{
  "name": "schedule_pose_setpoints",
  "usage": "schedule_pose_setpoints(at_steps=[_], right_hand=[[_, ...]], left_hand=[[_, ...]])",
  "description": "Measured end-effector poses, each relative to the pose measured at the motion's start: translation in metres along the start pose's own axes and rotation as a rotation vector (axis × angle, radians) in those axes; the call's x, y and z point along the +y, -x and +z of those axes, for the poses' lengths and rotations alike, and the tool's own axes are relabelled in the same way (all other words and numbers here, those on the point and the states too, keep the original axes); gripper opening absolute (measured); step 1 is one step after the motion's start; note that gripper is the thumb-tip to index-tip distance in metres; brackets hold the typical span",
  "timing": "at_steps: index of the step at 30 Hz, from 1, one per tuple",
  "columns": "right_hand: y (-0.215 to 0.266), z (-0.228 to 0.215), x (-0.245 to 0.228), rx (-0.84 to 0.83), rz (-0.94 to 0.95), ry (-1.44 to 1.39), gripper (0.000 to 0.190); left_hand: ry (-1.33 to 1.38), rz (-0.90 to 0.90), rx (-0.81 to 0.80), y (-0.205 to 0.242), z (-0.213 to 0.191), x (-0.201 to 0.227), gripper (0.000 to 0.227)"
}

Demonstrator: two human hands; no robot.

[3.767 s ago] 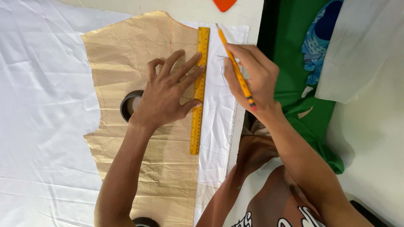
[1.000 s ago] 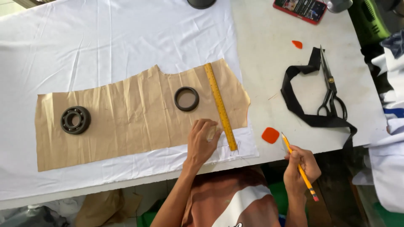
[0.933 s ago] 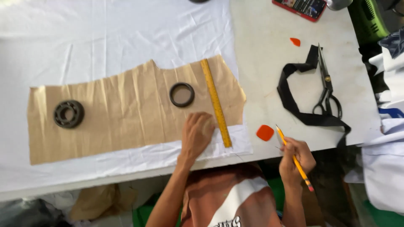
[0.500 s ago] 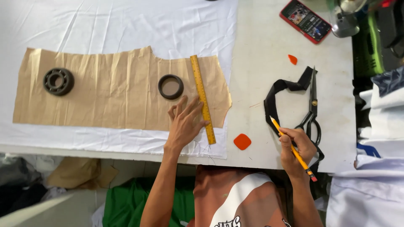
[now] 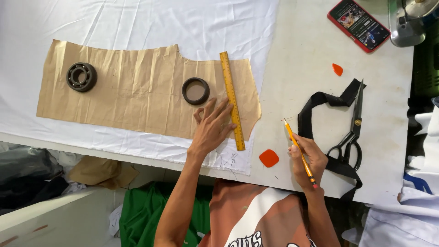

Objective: The person retrieves a pencil from a drawer and uses a ruler to draw straight lines on a white fabric sheet. They then place a brown paper pattern on the fabric, secure it with tape, and trace the pattern's outline with the pencil.

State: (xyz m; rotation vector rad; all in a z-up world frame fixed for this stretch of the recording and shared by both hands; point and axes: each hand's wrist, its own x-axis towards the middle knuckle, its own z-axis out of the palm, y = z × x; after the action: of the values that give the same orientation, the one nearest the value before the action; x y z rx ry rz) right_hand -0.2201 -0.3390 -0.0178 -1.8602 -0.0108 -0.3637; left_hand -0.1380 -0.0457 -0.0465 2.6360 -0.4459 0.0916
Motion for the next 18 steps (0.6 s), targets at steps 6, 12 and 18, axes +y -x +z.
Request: schedule_pose_setpoints(at_steps=[6,12,18], right_hand=[[-0.008,0.007,0.005,-0.034,0.000,0.012,0.027],[-0.020,0.014,0.004,-0.065,-0.003,-0.001,0.027],[-0.018,0.021,0.003,-0.088,0.007,-0.015,0.026]], left_hand=[[-0.007,-0.002,-0.015,-0.001,-0.003,0.001,0.058],[0.020,-0.020,-0.021,-0.001,-0.005,0.005,0.060],[0.027,-0.011,-0.008,-0.001,-0.005,0.004,0.058]])
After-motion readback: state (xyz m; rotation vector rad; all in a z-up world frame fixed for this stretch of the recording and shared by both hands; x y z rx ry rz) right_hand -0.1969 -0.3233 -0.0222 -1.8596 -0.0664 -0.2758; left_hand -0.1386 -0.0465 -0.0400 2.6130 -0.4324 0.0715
